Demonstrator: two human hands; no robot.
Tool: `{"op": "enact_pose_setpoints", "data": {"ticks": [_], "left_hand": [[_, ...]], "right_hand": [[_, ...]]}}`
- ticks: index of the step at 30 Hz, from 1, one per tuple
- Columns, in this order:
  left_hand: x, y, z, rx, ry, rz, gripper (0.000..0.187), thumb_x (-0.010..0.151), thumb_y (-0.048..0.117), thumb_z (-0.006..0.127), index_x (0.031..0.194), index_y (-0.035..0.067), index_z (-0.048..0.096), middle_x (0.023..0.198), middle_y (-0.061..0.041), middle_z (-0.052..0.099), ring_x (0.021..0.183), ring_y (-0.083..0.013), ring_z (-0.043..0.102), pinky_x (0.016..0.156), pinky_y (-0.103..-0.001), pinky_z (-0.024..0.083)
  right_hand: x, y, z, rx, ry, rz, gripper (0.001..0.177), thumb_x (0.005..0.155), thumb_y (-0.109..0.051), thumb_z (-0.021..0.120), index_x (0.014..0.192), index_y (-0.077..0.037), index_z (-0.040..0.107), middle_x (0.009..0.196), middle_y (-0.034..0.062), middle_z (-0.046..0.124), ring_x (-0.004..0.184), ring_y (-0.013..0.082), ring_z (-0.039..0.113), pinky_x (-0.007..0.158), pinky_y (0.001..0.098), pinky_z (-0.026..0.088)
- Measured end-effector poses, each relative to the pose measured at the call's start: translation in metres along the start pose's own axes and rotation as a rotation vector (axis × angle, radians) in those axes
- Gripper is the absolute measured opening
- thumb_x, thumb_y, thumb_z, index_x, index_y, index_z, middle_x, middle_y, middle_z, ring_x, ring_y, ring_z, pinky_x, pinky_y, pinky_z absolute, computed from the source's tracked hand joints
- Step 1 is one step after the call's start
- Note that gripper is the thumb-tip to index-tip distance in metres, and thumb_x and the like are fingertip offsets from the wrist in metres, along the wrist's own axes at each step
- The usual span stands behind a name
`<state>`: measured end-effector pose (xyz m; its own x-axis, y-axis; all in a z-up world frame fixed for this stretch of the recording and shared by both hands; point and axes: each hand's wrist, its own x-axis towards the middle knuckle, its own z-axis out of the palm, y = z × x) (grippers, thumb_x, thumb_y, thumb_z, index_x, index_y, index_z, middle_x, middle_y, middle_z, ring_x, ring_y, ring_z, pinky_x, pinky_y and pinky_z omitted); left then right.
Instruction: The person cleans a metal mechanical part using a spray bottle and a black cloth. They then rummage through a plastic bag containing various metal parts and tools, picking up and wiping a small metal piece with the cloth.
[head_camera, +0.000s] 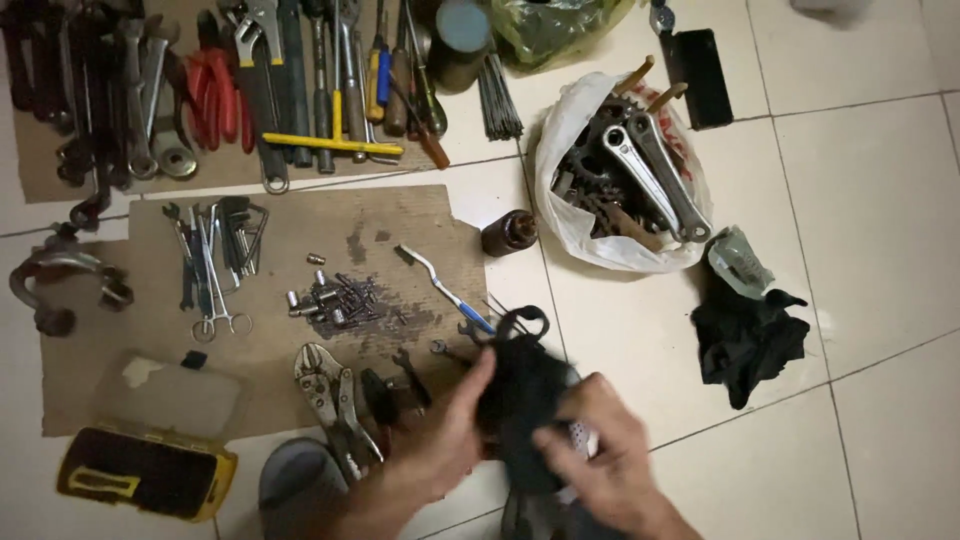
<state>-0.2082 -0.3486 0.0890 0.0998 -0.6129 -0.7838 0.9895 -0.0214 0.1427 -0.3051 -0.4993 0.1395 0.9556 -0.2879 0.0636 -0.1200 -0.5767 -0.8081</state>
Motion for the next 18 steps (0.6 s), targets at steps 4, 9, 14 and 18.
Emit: {"op": "enact_pose_setpoints", "data": {"ticks": [4, 9, 14, 18], "left_hand": [[0.030, -0.030, 0.015, -0.387, 0.004, -0.015, 0.032, 0.096, 0.038, 0.060, 0.116, 0.015, 0.071, 0.096, -0.003, 0.067, 0.081, -0.0152, 0.063, 0.055, -0.023, 0.047], [0.030, -0.039, 0.018, -0.551, -0.237, -0.147, 0.034, 0.099, 0.051, 0.059, 0.108, 0.020, 0.069, 0.088, 0.009, 0.059, 0.069, -0.0007, 0.054, 0.048, -0.016, 0.043], [-0.015, -0.026, 0.056, -0.295, 0.052, -0.289, 0.074, 0.092, 0.053, 0.050, 0.140, -0.002, 0.065, 0.137, -0.026, 0.068, 0.126, -0.0287, 0.063, 0.100, -0.038, 0.049], [-0.025, -0.003, 0.064, -0.148, -0.268, 0.283, 0.081, 0.091, 0.059, 0.036, 0.155, 0.010, 0.042, 0.153, -0.016, 0.053, 0.139, -0.0245, 0.048, 0.111, -0.042, 0.034]], "right_hand": [[0.012, -0.002, 0.008, -0.290, -0.102, -0.456, 0.044, 0.100, -0.047, 0.051, 0.115, -0.006, 0.057, 0.133, 0.0272, 0.053, 0.122, 0.0495, 0.055, 0.103, 0.0641, 0.042], [0.007, 0.018, 0.012, -0.244, -0.004, -0.485, 0.022, 0.100, -0.022, 0.049, 0.099, 0.000, 0.053, 0.101, 0.0239, 0.058, 0.083, 0.0420, 0.054, 0.071, 0.0501, 0.043], [-0.006, 0.051, 0.008, -0.187, 0.137, 0.256, 0.012, 0.085, -0.018, 0.045, 0.094, -0.013, 0.051, 0.075, 0.0031, 0.056, 0.064, 0.0218, 0.053, 0.060, 0.0401, 0.044], [-0.001, 0.035, -0.016, -0.143, 0.410, 0.578, 0.023, 0.094, -0.033, 0.060, 0.100, -0.011, 0.058, 0.070, 0.0033, 0.058, 0.064, 0.0163, 0.049, 0.061, 0.0358, 0.044]]}}
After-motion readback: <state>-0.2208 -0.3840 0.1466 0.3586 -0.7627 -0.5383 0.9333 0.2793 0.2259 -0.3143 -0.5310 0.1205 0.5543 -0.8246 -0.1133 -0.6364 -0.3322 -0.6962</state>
